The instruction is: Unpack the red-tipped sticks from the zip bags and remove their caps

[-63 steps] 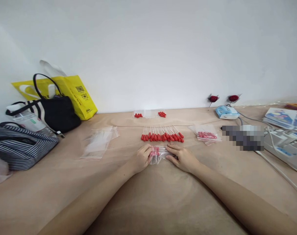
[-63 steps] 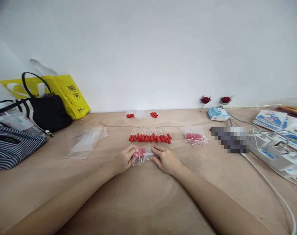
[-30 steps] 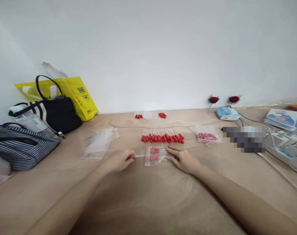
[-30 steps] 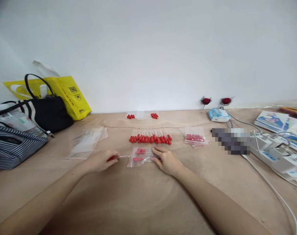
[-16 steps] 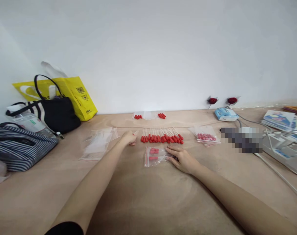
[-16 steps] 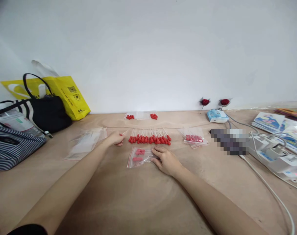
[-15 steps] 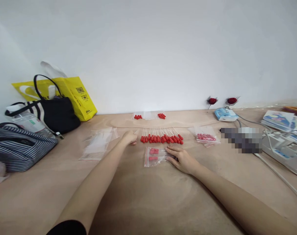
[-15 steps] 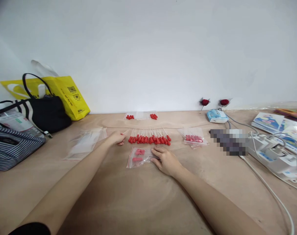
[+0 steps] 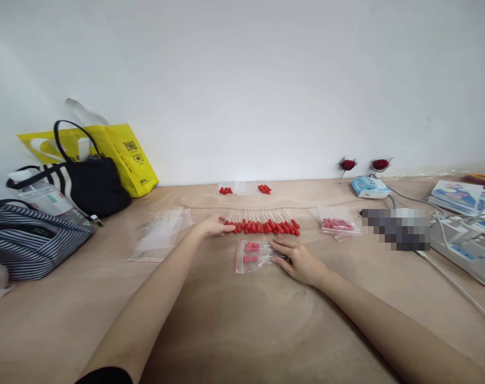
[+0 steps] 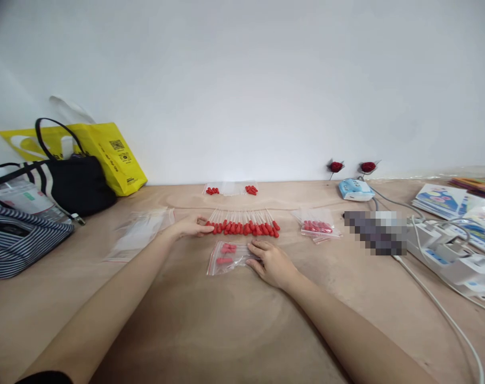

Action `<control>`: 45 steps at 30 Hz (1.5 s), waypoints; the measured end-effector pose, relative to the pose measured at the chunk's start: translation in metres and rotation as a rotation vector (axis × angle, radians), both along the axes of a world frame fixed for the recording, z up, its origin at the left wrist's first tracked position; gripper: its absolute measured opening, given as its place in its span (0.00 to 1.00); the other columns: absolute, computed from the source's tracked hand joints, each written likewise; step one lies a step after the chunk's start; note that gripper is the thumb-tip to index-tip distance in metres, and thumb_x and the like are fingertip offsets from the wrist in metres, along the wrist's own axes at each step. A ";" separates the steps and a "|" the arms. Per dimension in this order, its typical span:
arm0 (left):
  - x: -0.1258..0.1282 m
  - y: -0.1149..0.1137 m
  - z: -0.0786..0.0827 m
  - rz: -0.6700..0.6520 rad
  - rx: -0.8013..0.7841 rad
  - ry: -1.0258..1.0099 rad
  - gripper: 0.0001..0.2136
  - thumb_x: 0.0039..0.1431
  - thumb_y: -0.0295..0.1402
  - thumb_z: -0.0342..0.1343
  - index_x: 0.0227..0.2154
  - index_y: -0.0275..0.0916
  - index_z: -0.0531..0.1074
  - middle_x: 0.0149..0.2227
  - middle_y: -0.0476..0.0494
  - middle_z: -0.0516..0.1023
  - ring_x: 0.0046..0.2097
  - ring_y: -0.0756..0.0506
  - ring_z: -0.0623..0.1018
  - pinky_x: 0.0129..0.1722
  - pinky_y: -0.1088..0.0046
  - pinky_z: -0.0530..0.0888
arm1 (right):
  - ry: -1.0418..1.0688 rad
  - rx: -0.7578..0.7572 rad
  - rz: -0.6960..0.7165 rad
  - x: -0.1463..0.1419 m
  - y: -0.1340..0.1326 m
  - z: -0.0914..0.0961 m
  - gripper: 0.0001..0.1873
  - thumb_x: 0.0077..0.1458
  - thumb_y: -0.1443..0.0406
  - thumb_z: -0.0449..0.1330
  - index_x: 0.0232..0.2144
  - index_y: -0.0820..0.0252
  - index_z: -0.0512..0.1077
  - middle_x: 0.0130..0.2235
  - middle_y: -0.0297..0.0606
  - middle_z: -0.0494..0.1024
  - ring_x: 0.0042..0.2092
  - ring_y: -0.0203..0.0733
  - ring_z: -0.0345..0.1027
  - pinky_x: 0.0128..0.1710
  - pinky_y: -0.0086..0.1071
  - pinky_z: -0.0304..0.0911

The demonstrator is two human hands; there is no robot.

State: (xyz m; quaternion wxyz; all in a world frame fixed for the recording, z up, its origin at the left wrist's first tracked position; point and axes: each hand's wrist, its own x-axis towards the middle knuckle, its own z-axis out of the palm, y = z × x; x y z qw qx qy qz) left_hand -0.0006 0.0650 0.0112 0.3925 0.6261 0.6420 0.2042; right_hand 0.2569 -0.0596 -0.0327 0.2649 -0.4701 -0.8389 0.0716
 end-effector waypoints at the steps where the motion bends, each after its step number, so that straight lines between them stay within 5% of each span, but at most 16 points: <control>1: -0.003 -0.002 0.001 -0.025 0.010 -0.031 0.22 0.30 0.32 0.66 0.34 0.34 0.70 0.28 0.46 0.75 0.28 0.49 0.74 0.27 0.76 0.70 | -0.002 -0.002 0.000 0.000 0.000 0.000 0.23 0.53 0.58 0.52 0.50 0.59 0.64 0.50 0.44 0.67 0.51 0.45 0.62 0.49 0.40 0.60; 4: -0.010 -0.006 0.000 -0.070 0.046 -0.094 0.29 0.25 0.30 0.67 0.38 0.35 0.67 0.31 0.47 0.74 0.30 0.50 0.74 0.30 0.76 0.70 | -0.020 -0.013 -0.009 0.000 0.000 0.001 0.23 0.53 0.58 0.52 0.50 0.59 0.64 0.50 0.45 0.67 0.51 0.45 0.62 0.49 0.39 0.60; 15: -0.009 -0.020 -0.016 -0.072 0.184 -0.137 0.23 0.30 0.39 0.65 0.31 0.36 0.65 0.24 0.54 0.67 0.24 0.53 0.69 0.23 0.79 0.66 | -0.004 0.000 0.003 0.000 0.000 0.000 0.23 0.52 0.58 0.52 0.50 0.58 0.63 0.50 0.44 0.67 0.51 0.45 0.61 0.49 0.40 0.60; 24: -0.003 -0.001 -0.022 0.144 0.267 0.025 0.14 0.54 0.38 0.48 0.40 0.35 0.64 0.38 0.40 0.72 0.27 0.53 0.72 0.21 0.82 0.67 | -0.041 -0.009 0.011 0.001 0.001 0.000 0.23 0.53 0.58 0.51 0.51 0.59 0.63 0.51 0.44 0.67 0.51 0.45 0.61 0.49 0.40 0.60; 31: -0.001 0.011 -0.017 0.210 0.215 0.212 0.18 0.48 0.34 0.53 0.43 0.36 0.65 0.34 0.40 0.76 0.20 0.51 0.72 0.20 0.78 0.65 | -0.060 -0.026 0.004 0.000 0.000 0.003 0.24 0.54 0.58 0.50 0.51 0.62 0.63 0.51 0.46 0.67 0.52 0.45 0.61 0.50 0.39 0.59; 38: 0.004 0.018 -0.007 0.257 0.169 0.375 0.11 0.44 0.36 0.55 0.30 0.36 0.71 0.23 0.43 0.76 0.26 0.45 0.75 0.26 0.74 0.67 | -0.048 -0.018 0.002 0.000 0.000 0.002 0.24 0.54 0.57 0.50 0.50 0.62 0.63 0.50 0.46 0.67 0.51 0.45 0.61 0.50 0.39 0.59; 42: 0.002 0.022 -0.003 0.246 0.084 0.355 0.05 0.41 0.30 0.55 0.22 0.34 0.71 0.21 0.41 0.75 0.27 0.45 0.76 0.26 0.75 0.68 | -0.057 -0.019 0.005 0.000 0.000 0.002 0.24 0.54 0.57 0.50 0.51 0.61 0.63 0.50 0.46 0.67 0.51 0.45 0.61 0.50 0.39 0.59; 45: -0.003 0.015 0.001 0.213 0.013 0.276 0.06 0.42 0.28 0.55 0.26 0.33 0.71 0.21 0.43 0.75 0.25 0.47 0.75 0.24 0.76 0.70 | -0.053 -0.014 0.009 0.000 0.001 0.002 0.24 0.54 0.57 0.50 0.51 0.61 0.63 0.51 0.45 0.67 0.51 0.45 0.61 0.50 0.40 0.59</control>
